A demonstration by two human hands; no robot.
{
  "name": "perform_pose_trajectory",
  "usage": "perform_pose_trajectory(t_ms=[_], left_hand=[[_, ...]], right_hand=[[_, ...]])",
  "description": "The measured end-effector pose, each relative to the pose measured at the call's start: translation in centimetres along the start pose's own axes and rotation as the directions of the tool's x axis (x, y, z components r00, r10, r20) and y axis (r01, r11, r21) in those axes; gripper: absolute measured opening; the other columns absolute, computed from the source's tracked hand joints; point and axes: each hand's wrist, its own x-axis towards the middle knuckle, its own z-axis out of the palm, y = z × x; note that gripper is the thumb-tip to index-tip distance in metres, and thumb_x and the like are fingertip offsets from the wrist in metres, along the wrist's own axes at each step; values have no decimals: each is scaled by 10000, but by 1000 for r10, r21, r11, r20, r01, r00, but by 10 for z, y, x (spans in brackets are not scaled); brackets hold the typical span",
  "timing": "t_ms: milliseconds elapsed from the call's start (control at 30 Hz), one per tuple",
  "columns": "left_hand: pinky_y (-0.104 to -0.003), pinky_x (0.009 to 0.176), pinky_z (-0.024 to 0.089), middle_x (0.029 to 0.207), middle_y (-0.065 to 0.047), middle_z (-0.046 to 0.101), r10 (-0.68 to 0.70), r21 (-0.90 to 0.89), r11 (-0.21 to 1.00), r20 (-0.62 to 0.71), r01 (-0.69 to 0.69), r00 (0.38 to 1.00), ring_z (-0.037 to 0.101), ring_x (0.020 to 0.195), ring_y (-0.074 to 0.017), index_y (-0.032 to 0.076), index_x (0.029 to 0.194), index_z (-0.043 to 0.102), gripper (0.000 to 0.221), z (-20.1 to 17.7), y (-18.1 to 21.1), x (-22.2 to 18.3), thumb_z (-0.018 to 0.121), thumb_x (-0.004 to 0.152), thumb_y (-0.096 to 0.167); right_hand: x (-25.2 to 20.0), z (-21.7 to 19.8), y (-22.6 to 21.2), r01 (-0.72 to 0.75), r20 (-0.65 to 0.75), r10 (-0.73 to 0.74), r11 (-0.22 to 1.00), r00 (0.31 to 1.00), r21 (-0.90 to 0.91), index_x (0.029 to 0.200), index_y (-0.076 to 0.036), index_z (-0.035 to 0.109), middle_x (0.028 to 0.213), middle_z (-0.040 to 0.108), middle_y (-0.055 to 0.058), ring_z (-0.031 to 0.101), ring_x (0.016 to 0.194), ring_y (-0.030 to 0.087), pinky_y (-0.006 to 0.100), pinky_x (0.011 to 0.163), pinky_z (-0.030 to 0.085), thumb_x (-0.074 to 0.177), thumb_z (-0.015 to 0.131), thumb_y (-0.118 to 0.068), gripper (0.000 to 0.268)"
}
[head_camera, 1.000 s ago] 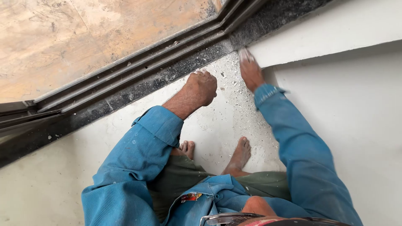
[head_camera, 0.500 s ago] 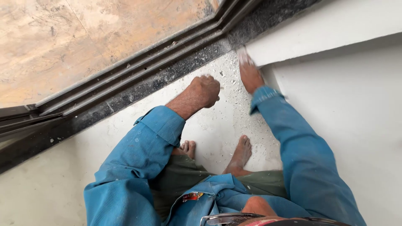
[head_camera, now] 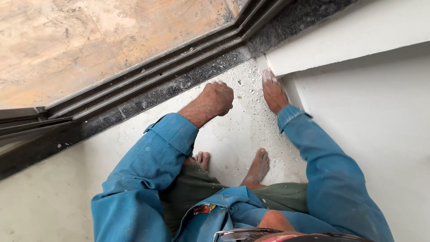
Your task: The recorder is sanding the bottom edge of a wall and around a doorway using a piece of sandpaper.
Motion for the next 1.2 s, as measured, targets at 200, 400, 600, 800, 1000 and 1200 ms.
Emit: perform_pose_trajectory(t_ms=[200, 400, 600, 800, 1000, 1200], left_hand=[[-506, 1114, 471, 1521, -342, 435, 6, 40, 999, 32, -7, 999, 478, 1407, -433, -110, 1452, 451, 675, -7, 9, -7, 554, 1045, 418], [-509, 1085, 453, 1479, -378, 409, 51, 56, 997, 7, -51, 999, 461, 1367, -462, -160, 1412, 408, 714, 8, 0, 12, 549, 1040, 433], [-479, 1113, 484, 1491, -313, 490, 34, 20, 999, -3, -34, 999, 519, 1384, -409, -113, 1406, 496, 645, 3, 6, 5, 567, 1034, 409], [-505, 1075, 467, 1482, -377, 420, 38, 60, 998, -34, -36, 999, 503, 1338, -454, -165, 1447, 386, 724, 12, -5, 14, 553, 1041, 411], [-508, 1136, 424, 1503, -347, 434, 45, 78, 996, 17, -46, 999, 463, 1398, -433, -134, 1447, 408, 694, -5, 8, -7, 521, 1044, 420], [-508, 1067, 476, 1522, -368, 368, 27, 80, 996, 2, -28, 1000, 489, 1349, -455, -155, 1461, 357, 644, 9, -4, 7, 496, 1058, 328]], right_hand=[[32, -35, -18, -110, 212, 110, 994, 971, -15, 1583, 121, 338, 1648, 325, 279, 363, 1495, 371, 416, 1281, 305, 980, 374, 156, 605], [1, 4, -4, 15, -29, -16, 1000, 999, -25, 1493, 124, 390, 1609, 286, 263, 297, 1526, 379, 431, 1289, 252, 945, 468, 91, 555], [22, -44, -17, -55, 194, 76, 993, 978, -108, 1486, 122, 445, 1620, 339, 279, 314, 1529, 382, 413, 1281, 266, 939, 490, 96, 549], [6, -6, -8, -14, 77, 30, 981, 997, -195, 1447, 51, 480, 1621, 308, 229, 302, 1516, 351, 411, 1248, 269, 902, 510, 110, 549], [20, -34, -28, -155, 266, 141, 987, 954, 35, 1398, 81, 544, 1590, 395, 256, 377, 1476, 398, 472, 1255, 364, 1041, 516, -8, 369], [-60, -36, -40, -28, 340, 38, 999, 940, -34, 1443, 75, 461, 1584, 344, 300, 295, 1506, 443, 479, 1217, 335, 993, 490, -46, 466]])
